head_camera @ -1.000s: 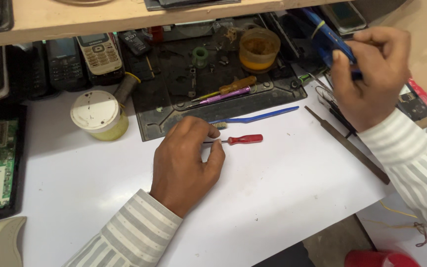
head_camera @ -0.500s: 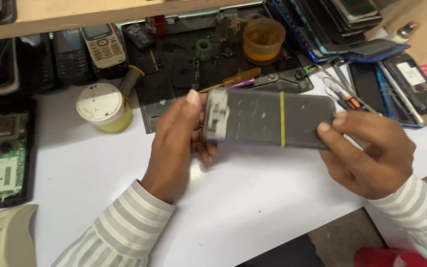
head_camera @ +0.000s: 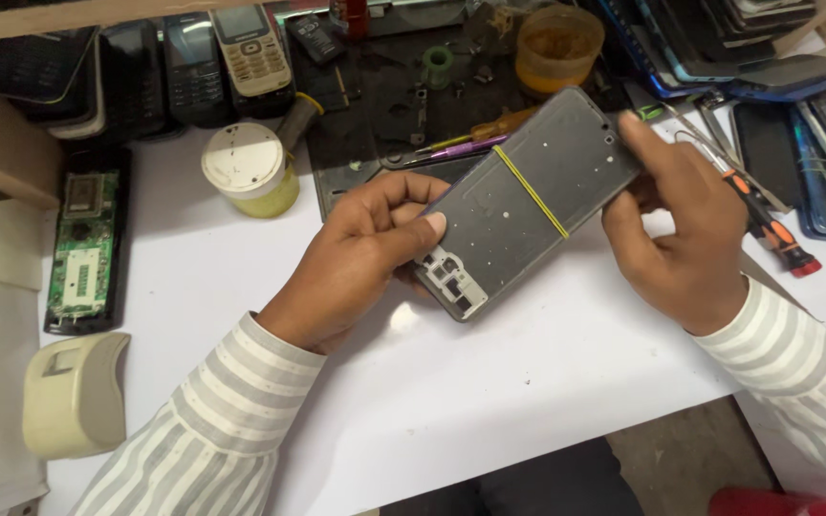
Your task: The person holds an opened cordless phone handset and works on its green circuit board with a soldering iron, then scrubs the board with a toothbrush and sets the handset aside. They then pick up a smartphone, wrap a rubber band around it, and pry open its back cover to expose the battery compartment.
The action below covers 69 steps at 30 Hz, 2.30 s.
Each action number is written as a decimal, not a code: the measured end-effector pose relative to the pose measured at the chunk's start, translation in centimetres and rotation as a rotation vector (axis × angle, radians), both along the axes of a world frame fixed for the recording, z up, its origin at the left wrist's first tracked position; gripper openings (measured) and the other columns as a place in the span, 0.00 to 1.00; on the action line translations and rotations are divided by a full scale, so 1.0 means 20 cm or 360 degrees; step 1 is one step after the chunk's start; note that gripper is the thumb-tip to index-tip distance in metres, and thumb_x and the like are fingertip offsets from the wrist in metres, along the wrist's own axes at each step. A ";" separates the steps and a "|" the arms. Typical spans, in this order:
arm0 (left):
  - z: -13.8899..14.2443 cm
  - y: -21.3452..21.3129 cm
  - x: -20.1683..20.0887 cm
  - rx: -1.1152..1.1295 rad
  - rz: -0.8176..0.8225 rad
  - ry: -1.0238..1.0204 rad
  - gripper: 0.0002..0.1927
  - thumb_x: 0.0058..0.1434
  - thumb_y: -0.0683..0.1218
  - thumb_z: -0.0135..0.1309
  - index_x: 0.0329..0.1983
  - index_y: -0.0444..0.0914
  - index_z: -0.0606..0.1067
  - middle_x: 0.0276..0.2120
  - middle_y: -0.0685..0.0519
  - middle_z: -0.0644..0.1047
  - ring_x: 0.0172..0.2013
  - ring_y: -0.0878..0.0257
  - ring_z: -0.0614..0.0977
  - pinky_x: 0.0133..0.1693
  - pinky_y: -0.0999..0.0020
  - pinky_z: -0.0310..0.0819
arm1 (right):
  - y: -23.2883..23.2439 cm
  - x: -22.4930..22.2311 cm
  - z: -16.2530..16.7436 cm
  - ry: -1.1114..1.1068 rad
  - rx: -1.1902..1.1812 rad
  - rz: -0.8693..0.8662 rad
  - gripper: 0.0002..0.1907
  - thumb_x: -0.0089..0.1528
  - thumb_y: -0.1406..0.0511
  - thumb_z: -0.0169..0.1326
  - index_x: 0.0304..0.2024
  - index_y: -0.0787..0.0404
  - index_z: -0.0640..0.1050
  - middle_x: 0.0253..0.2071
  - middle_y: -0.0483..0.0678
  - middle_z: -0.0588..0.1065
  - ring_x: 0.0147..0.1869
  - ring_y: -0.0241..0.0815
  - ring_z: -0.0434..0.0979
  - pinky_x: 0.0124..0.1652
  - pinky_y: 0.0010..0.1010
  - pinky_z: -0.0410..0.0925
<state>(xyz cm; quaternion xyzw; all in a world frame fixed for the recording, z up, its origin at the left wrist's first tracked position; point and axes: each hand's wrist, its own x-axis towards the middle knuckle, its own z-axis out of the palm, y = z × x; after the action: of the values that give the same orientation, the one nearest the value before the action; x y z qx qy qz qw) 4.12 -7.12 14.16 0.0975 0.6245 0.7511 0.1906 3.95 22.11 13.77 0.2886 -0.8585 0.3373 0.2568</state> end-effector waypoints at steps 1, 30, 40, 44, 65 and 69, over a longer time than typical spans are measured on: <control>0.00 -0.01 0.00 0.0009 0.0012 0.0013 0.15 0.67 0.42 0.48 0.56 0.32 0.72 0.36 0.52 0.83 0.31 0.69 0.81 0.33 0.70 0.78 | -0.02 -0.01 0.00 -0.0214 -0.0224 0.0078 0.29 0.66 0.76 0.50 0.71 0.68 0.65 0.46 0.53 0.74 0.38 0.39 0.77 0.37 0.25 0.72; -0.12 -0.04 -0.20 0.0350 0.0459 -0.0147 0.16 0.70 0.46 0.44 0.55 0.33 0.71 0.37 0.51 0.80 0.33 0.67 0.81 0.33 0.72 0.78 | -0.27 -0.35 -0.14 0.0230 0.0417 0.0686 0.30 0.42 0.73 0.65 0.48 0.58 0.76 0.51 0.55 0.75 0.48 0.51 0.81 0.42 0.36 0.77; -0.16 -0.05 -0.23 0.0233 0.0542 0.0035 0.14 0.69 0.44 0.43 0.54 0.32 0.70 0.34 0.53 0.78 0.30 0.70 0.77 0.32 0.74 0.74 | -0.29 -0.45 -0.03 -0.0118 0.0550 0.0285 0.15 0.53 0.68 0.63 0.43 0.62 0.80 0.39 0.48 0.76 0.41 0.50 0.74 0.37 0.38 0.69; -0.17 -0.05 -0.22 0.0181 0.0539 0.0071 0.14 0.69 0.44 0.43 0.53 0.31 0.70 0.34 0.54 0.78 0.31 0.70 0.76 0.32 0.74 0.71 | -0.28 -0.48 -0.03 -0.0226 0.0761 0.0402 0.13 0.50 0.64 0.63 0.37 0.61 0.81 0.31 0.48 0.75 0.36 0.51 0.71 0.37 0.41 0.66; -0.18 -0.02 -0.17 0.0263 0.0503 -0.0032 0.13 0.70 0.46 0.46 0.52 0.34 0.71 0.37 0.55 0.79 0.34 0.71 0.79 0.35 0.75 0.75 | -0.17 -0.51 -0.01 0.0282 0.0621 -0.0135 0.13 0.61 0.71 0.65 0.49 0.65 0.84 0.41 0.52 0.76 0.47 0.50 0.72 0.46 0.38 0.67; -0.19 -0.01 -0.17 0.0255 0.0460 0.0018 0.14 0.71 0.45 0.47 0.54 0.31 0.70 0.37 0.53 0.80 0.35 0.71 0.80 0.38 0.74 0.76 | -0.23 -0.44 0.01 -0.0214 0.0084 0.0387 0.14 0.58 0.70 0.61 0.47 0.64 0.79 0.42 0.52 0.74 0.43 0.42 0.74 0.40 0.30 0.68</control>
<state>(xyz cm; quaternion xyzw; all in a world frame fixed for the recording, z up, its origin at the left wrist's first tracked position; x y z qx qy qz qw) 0.69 -7.42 10.34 0.0257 0.5712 0.8175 0.0687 -4.81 17.42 13.96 0.3740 -0.8409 0.3618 0.1484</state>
